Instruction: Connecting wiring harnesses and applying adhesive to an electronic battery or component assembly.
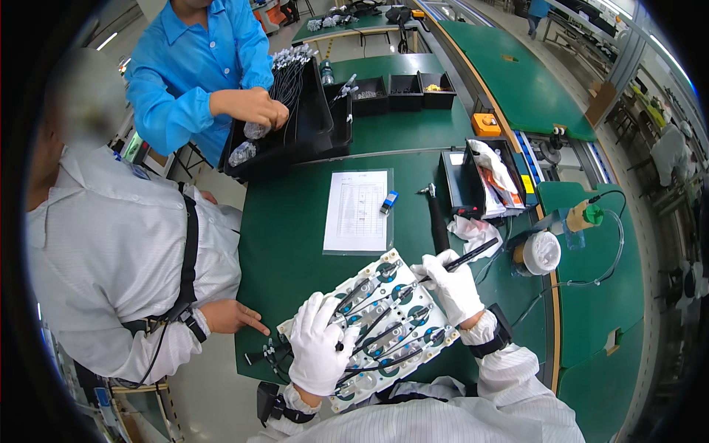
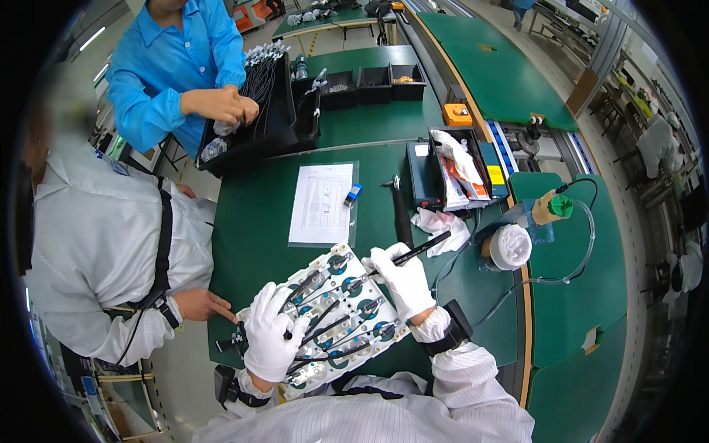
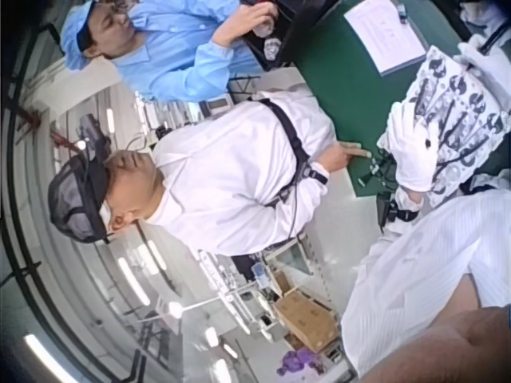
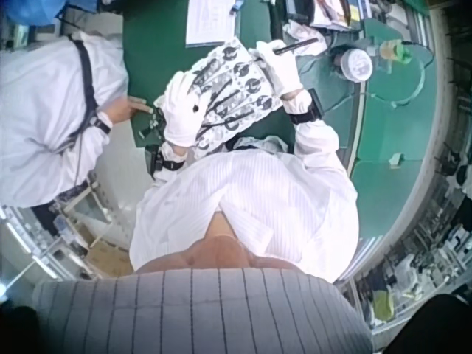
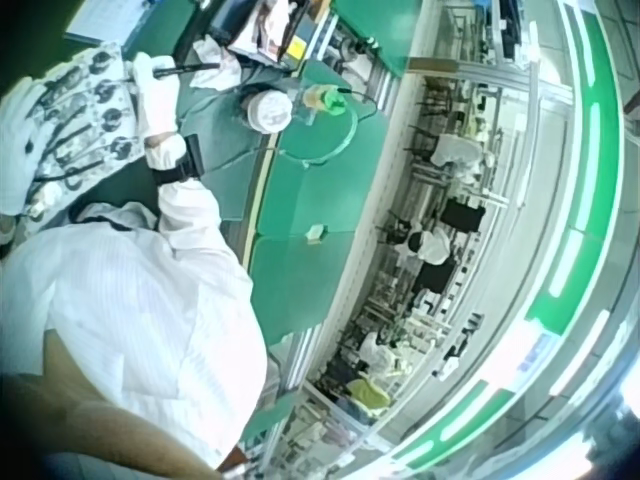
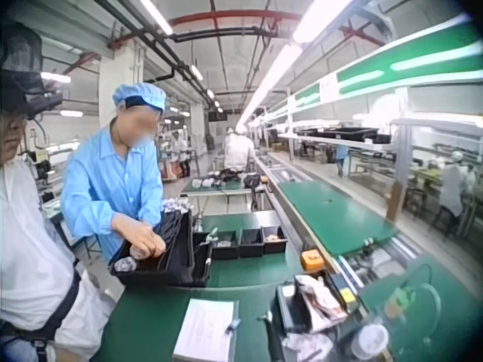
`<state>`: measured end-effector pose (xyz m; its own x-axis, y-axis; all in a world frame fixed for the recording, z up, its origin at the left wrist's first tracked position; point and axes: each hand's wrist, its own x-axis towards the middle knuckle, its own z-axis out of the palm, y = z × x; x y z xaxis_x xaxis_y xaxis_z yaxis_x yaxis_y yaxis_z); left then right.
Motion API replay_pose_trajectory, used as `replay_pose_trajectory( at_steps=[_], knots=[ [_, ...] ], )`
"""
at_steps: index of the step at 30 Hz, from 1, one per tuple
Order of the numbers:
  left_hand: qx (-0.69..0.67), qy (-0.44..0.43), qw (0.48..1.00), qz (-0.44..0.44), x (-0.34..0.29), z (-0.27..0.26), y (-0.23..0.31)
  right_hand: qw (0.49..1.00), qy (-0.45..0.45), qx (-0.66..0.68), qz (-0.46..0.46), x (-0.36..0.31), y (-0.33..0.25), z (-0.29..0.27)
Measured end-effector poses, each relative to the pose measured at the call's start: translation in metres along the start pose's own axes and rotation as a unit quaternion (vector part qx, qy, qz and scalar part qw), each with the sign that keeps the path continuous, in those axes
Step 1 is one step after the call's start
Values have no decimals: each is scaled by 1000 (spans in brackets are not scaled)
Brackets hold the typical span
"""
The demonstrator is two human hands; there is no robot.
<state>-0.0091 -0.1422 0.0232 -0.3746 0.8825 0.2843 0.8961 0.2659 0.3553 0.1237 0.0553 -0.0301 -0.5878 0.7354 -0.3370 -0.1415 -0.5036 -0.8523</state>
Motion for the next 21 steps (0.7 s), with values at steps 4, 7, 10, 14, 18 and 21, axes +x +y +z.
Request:
replay_pose_trajectory(
  at_steps=[4, 7, 10, 14, 18, 21],
  knots=[
    [-4, 7, 1000, -1, -2, 0, -1, 1000, 6, -11, -12, -2, 2, 4],
    [-9, 4, 1000, 0, -3, -1, 0, 999, 11, -24, -20, -5, 1, 4],
    [-4, 5, 1000, 2, -4, -2, 3, 999, 10, 39, -13, 0, 6, -3],
    [-5, 2, 1000, 6, 0, 1, 1, 994, 29, 94, -47, 10, 0, -12],
    [1, -1, 1000, 2, -2, 0, 2, 996, 20, 79, -47, 0, -27, -15],
    [9, -13, 1000, -8, -1, 2, 2, 998, 11, 64, 7, -17, -19, -21]
  ],
)
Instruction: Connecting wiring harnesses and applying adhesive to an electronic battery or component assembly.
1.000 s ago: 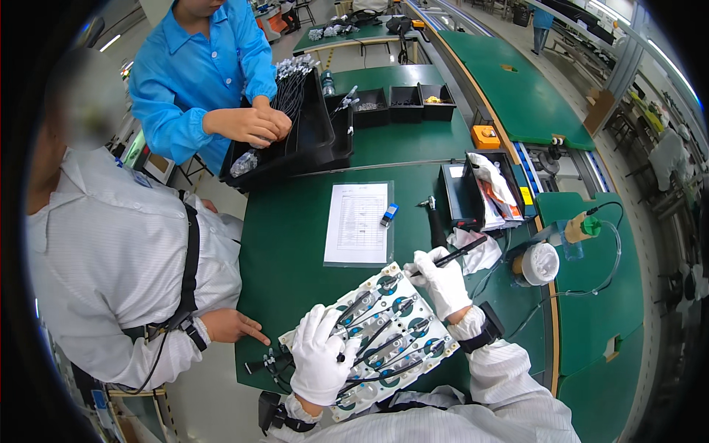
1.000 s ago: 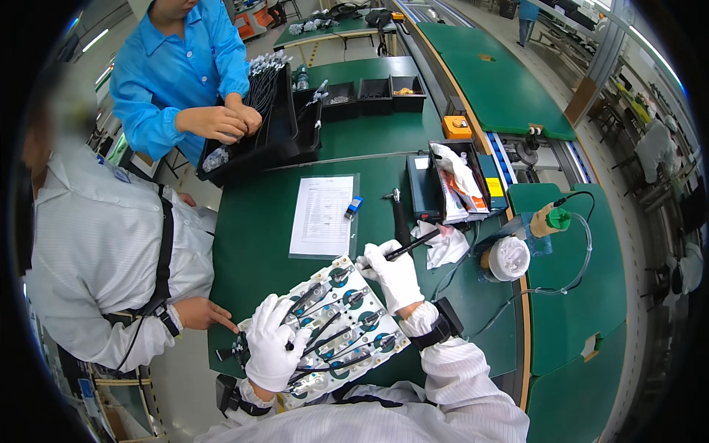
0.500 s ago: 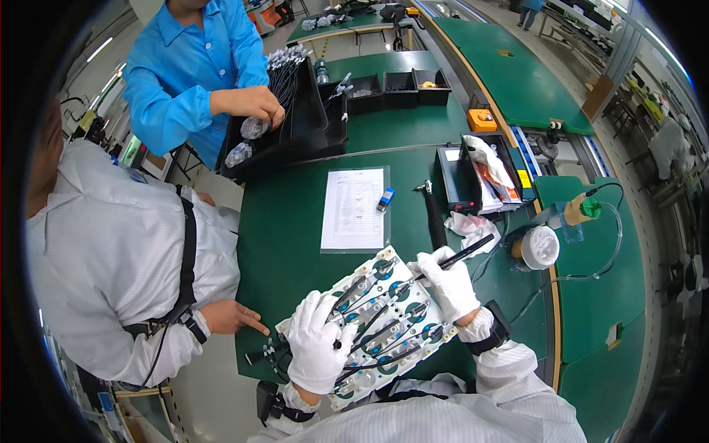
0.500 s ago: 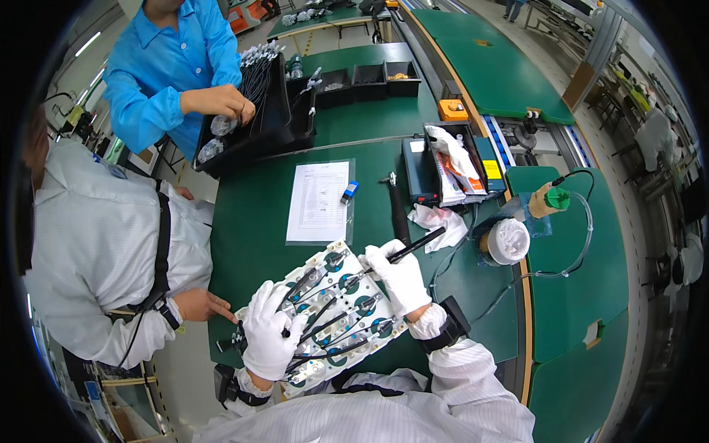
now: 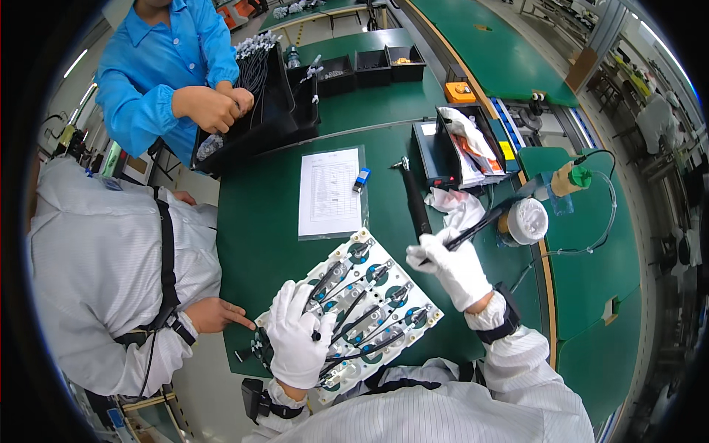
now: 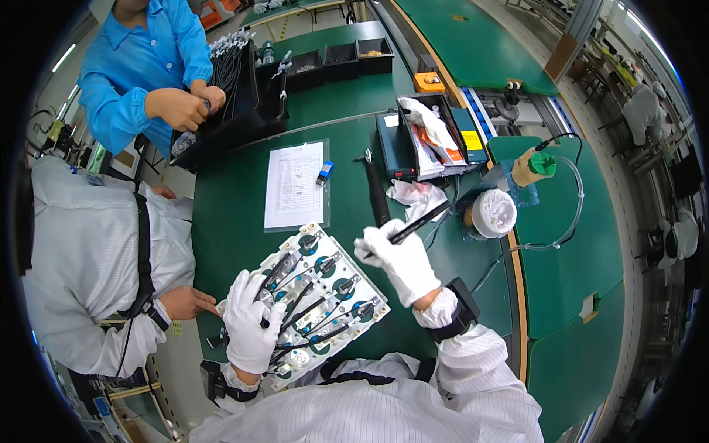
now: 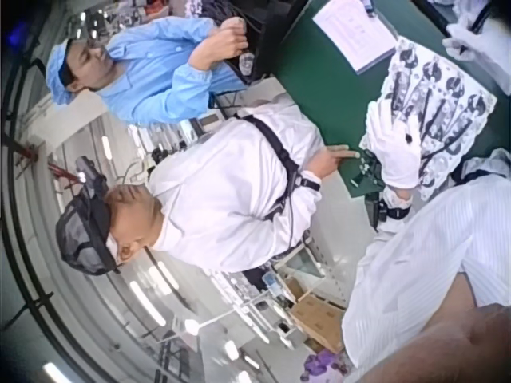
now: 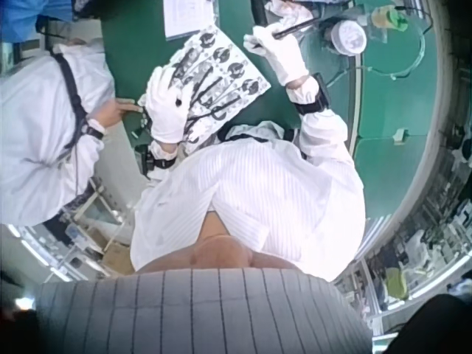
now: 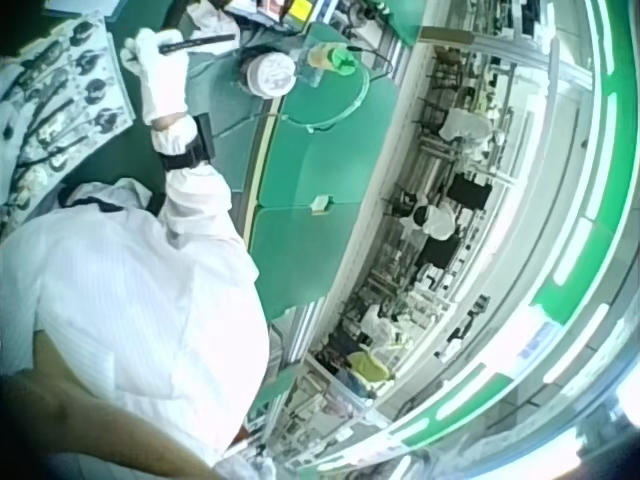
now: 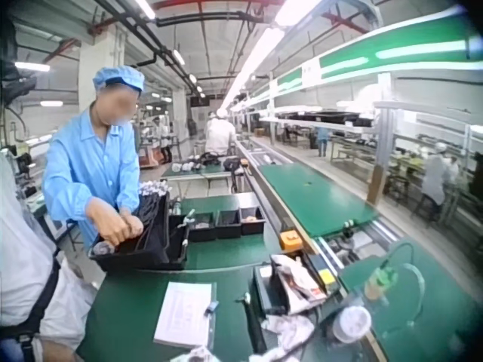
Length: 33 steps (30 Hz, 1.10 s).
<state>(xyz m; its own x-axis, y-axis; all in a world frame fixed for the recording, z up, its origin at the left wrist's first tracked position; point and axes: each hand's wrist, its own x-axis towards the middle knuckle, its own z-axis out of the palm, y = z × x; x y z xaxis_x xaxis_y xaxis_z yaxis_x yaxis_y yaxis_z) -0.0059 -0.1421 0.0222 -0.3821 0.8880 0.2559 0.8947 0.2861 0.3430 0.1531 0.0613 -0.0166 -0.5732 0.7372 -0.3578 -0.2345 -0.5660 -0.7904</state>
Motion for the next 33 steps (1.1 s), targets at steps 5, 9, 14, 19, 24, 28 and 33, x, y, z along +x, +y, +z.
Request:
replay_pose_trajectory(
  at_steps=[5, 9, 14, 19, 24, 28, 33],
  knots=[
    [13, -6, 1000, 0, 1, -1, -1, 999, 6, -37, 37, -16, 16, -6],
    [18, -8, 1000, 3, -1, 0, 0, 997, 3, -73, 19, -18, 19, -7],
    [15, -1, 1000, 6, -3, 0, 1, 997, 10, -79, 1, -17, 25, -9],
    [20, 3, 1000, 10, -2, 2, 1, 998, 49, 40, -8, -24, 22, -20],
    [28, 4, 1000, 10, -3, 1, -1, 998, 54, -15, 41, -50, 10, -19],
    [33, -6, 999, 5, -4, 2, -2, 998, 39, -52, 9, -56, 18, -26],
    [32, -4, 999, 4, -6, 2, -1, 994, 43, -98, -8, -58, 20, -24]
  ],
)
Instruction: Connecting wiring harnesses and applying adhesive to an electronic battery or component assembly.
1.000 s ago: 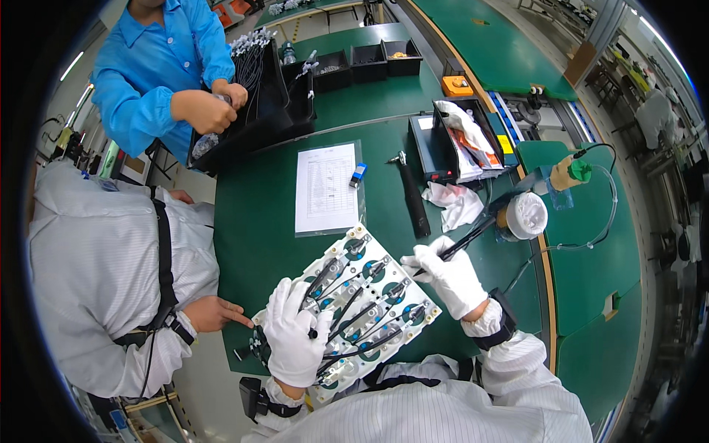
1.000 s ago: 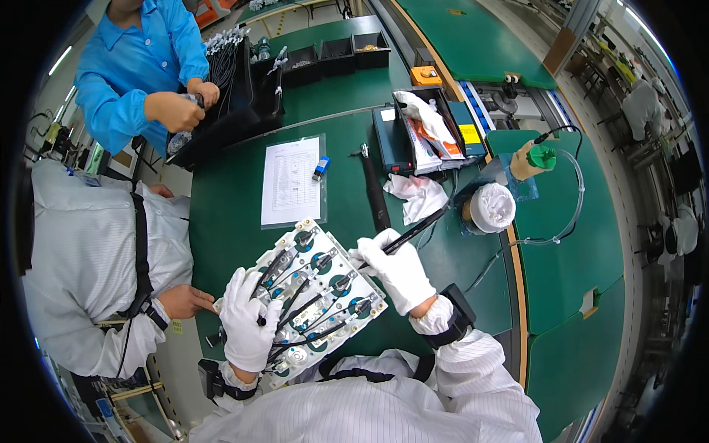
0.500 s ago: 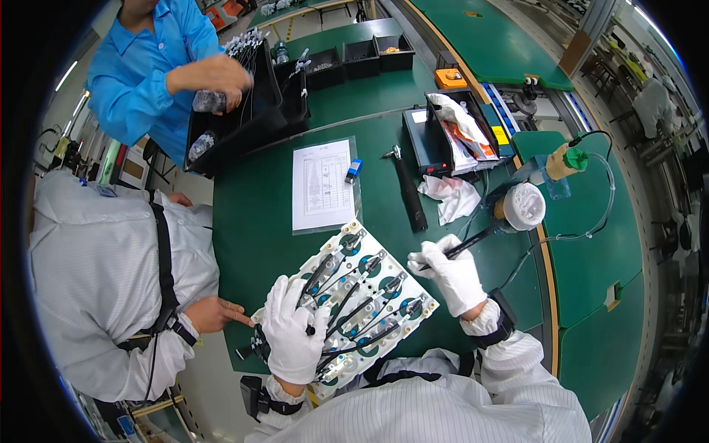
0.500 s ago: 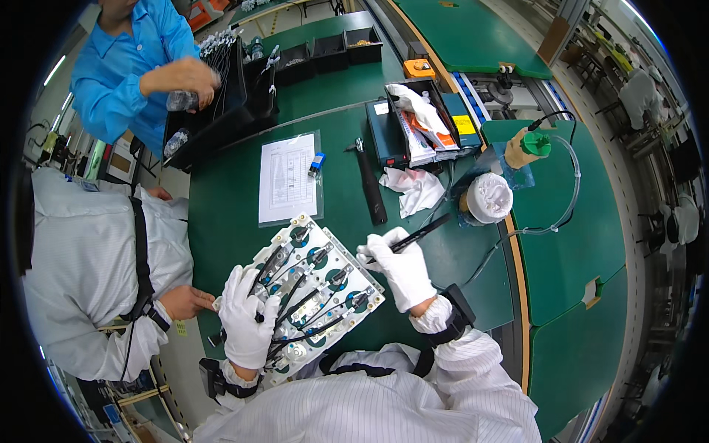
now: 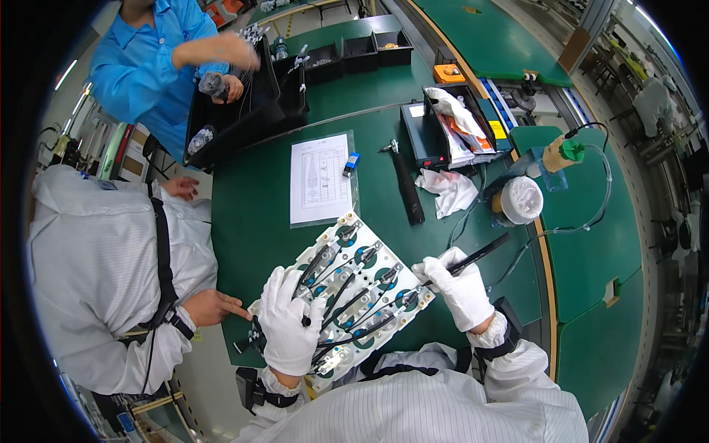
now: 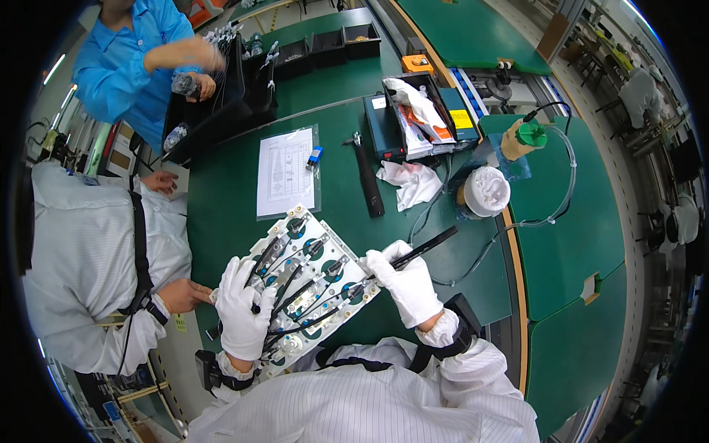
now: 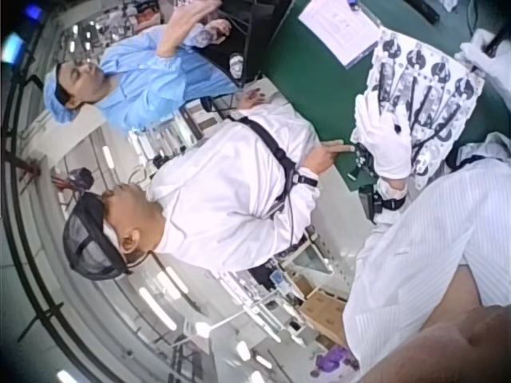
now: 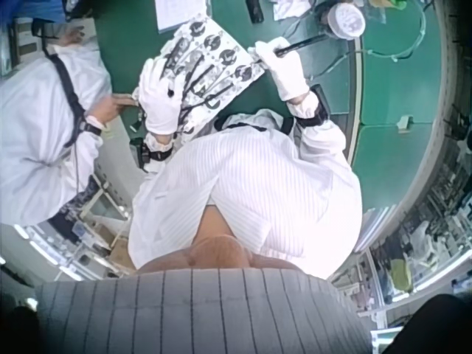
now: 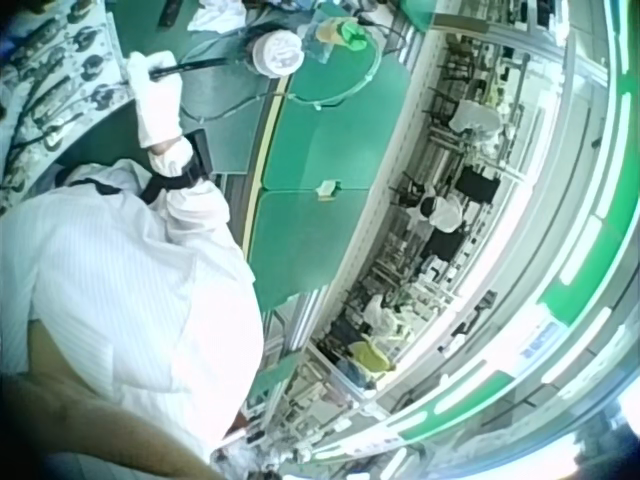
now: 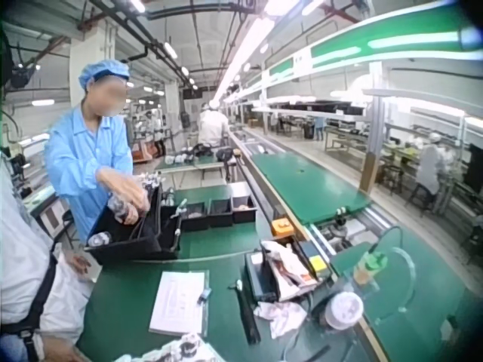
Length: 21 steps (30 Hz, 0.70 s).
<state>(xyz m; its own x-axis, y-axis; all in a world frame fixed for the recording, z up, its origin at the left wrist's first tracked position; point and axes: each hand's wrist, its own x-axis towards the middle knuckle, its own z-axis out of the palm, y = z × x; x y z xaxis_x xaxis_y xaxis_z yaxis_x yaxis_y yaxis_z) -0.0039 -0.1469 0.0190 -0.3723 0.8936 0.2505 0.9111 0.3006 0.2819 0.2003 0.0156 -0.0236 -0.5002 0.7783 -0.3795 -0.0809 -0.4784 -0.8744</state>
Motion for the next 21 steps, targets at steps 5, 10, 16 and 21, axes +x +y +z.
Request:
replay_pose_trajectory(
  at_steps=[5, 10, 16, 21],
  knots=[
    [-8, 3, 1000, 4, 4, 2, 1, 1000, -1, -8, -21, 3, 4, -4],
    [-6, 16, 1000, 9, 8, -1, -1, 998, 24, 63, 1, 15, 0, 0],
    [-47, 53, 997, 28, 6, -3, -6, 998, 55, 14, -41, 20, -5, -16],
    [-109, 178, 977, -38, 12, -18, 2, 987, 45, -73, -135, 14, -44, 12]
  ],
)
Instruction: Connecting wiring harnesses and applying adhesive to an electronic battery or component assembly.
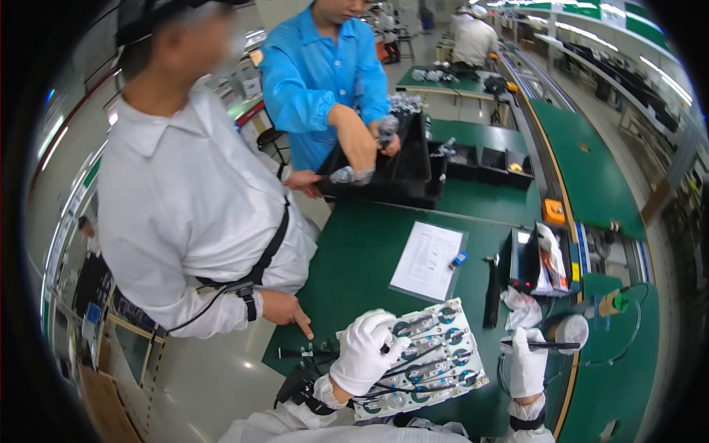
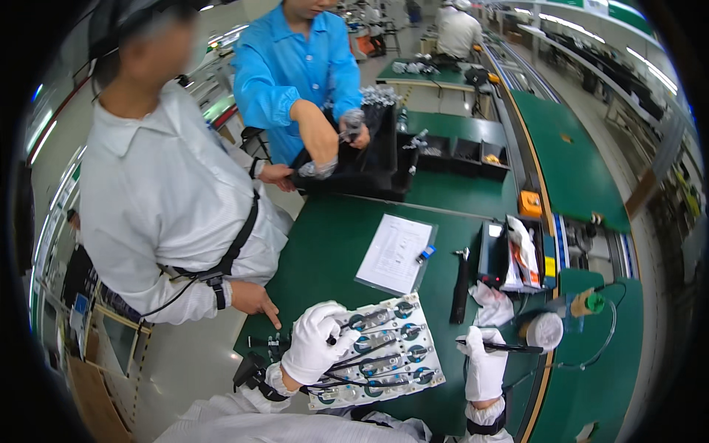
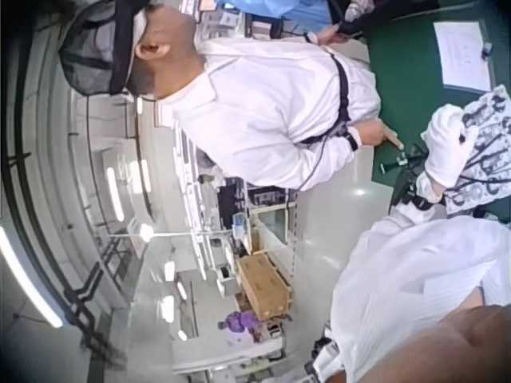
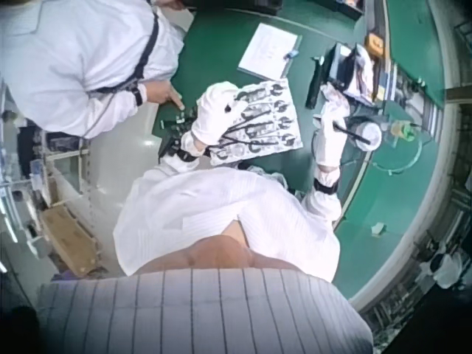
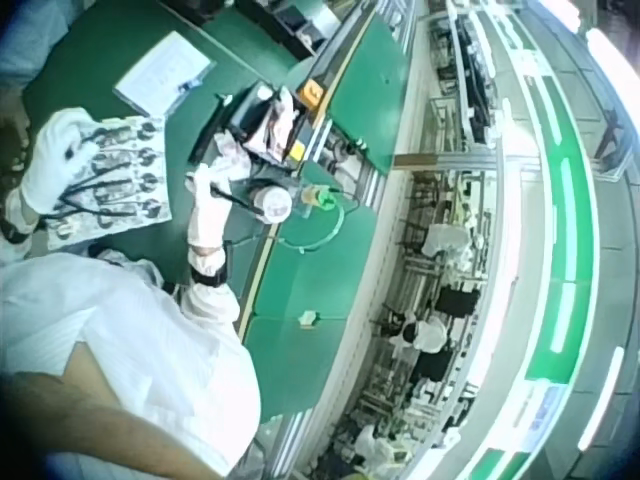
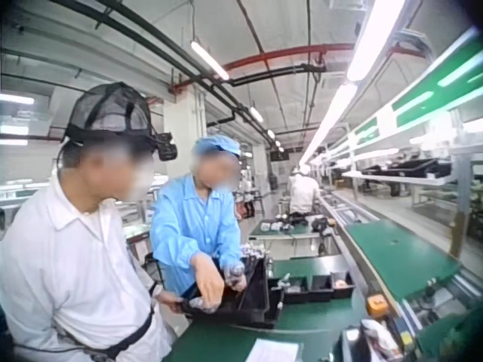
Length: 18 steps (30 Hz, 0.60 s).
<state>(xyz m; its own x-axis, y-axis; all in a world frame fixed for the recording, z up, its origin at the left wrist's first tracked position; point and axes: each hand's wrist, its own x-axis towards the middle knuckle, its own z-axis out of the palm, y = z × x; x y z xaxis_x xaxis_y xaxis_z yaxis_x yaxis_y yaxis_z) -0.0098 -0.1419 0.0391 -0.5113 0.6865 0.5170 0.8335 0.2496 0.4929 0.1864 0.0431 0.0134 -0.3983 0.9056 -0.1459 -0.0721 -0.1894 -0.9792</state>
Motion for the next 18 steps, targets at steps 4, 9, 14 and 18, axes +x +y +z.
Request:
replay_pose_trajectory(
  at_steps=[4, 9, 14, 18],
  knots=[
    [-119, -108, 978, -135, 6, -5, 14, 992, -125, -11, -30, -21, -55, 51],
    [-289, -171, 932, -139, 11, 2, 25, 967, -251, -43, -21, -31, -65, 86],
    [-372, -137, 907, -141, 8, 13, 18, 973, -228, -24, 3, -29, -77, 97],
    [-408, -175, 881, -166, 16, 2, 29, 972, -228, -44, 12, -30, -81, 96]
  ],
)
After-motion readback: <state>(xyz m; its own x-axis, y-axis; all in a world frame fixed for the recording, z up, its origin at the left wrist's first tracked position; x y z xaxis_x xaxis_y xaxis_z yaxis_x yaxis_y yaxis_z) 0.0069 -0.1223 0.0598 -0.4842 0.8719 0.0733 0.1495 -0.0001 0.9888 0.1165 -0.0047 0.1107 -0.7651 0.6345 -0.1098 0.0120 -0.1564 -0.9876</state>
